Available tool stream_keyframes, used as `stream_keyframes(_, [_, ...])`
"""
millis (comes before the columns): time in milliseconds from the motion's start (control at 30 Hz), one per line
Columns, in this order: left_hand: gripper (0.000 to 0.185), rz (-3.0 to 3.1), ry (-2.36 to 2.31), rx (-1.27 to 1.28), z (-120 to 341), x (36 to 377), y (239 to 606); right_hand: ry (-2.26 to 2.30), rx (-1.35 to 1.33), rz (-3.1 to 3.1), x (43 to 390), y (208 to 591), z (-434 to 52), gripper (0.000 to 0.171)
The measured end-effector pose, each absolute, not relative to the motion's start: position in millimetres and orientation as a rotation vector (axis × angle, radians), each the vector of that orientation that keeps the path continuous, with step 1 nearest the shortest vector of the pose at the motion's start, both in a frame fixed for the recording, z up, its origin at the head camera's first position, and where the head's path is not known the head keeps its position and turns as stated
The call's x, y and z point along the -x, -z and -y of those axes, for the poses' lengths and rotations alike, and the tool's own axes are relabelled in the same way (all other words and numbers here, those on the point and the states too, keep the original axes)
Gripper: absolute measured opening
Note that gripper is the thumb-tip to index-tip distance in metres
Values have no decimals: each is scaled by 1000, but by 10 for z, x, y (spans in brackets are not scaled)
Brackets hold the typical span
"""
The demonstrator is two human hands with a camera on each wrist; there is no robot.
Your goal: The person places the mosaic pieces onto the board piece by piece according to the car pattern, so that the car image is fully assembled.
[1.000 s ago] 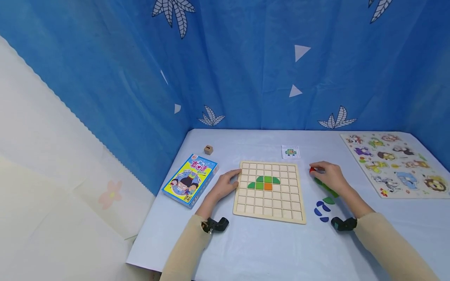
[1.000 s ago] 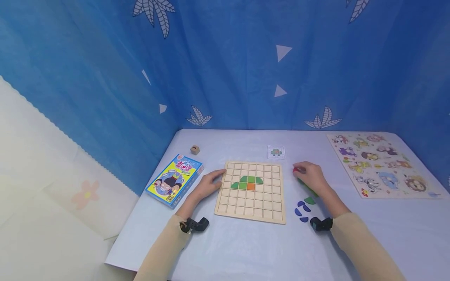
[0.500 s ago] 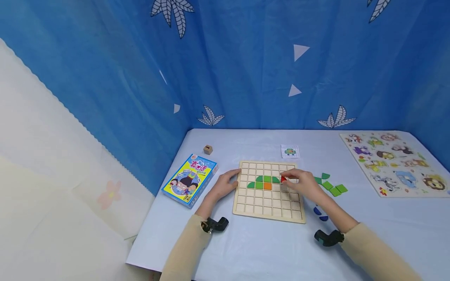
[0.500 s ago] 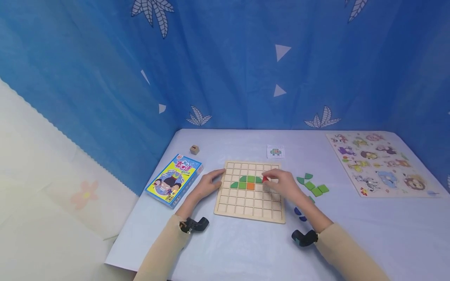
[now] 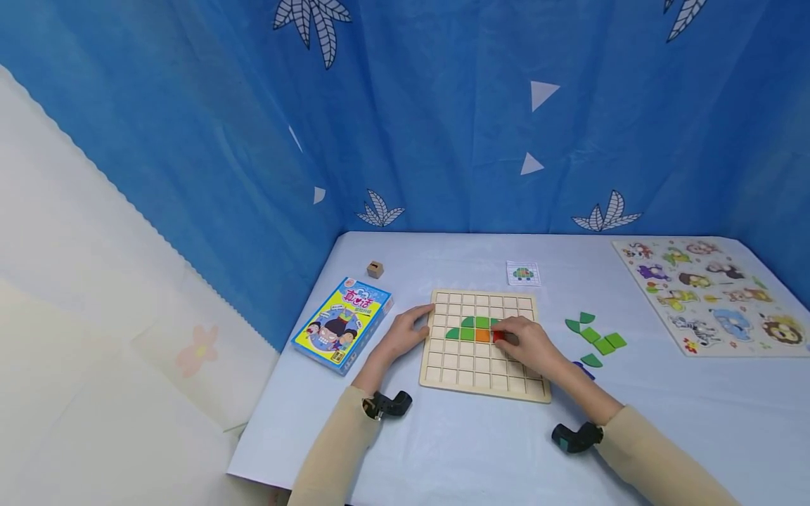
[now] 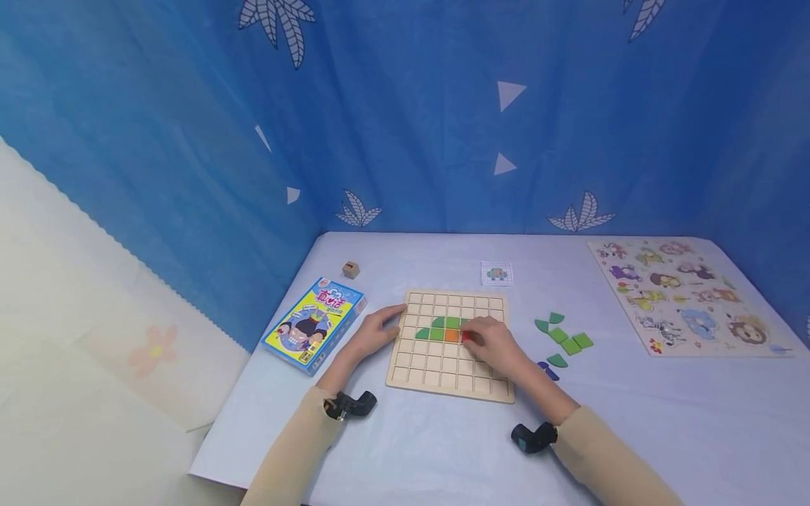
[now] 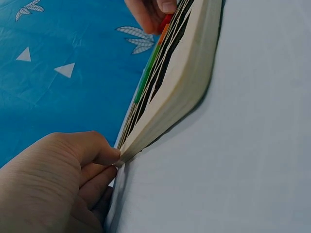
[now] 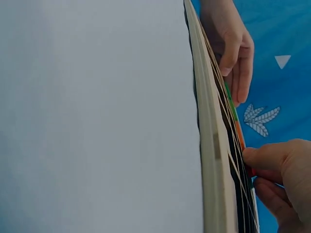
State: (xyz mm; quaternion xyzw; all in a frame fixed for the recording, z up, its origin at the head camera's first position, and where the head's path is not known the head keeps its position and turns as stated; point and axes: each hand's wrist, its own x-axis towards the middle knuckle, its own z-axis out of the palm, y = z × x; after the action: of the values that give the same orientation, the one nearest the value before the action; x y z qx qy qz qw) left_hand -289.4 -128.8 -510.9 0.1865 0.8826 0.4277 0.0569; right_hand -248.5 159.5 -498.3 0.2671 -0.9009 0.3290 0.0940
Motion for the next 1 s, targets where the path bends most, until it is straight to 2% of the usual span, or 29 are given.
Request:
stream_keyframes(433, [51, -2674, -1292, -568, 1288, 2889, 5110, -1030, -769, 2618, 2477, 4986, -1609, 22])
stream_keyframes(833, [51, -2673, -1301, -570, 1295, 2894, 5110, -1101, -783, 2613, 2487, 5005, -1572, 22])
stream_keyframes(1000, [51, -2674, -1298, -574, 1291, 2896, 5120, -1373, -594, 2680, 2438, 4871, -1616, 23])
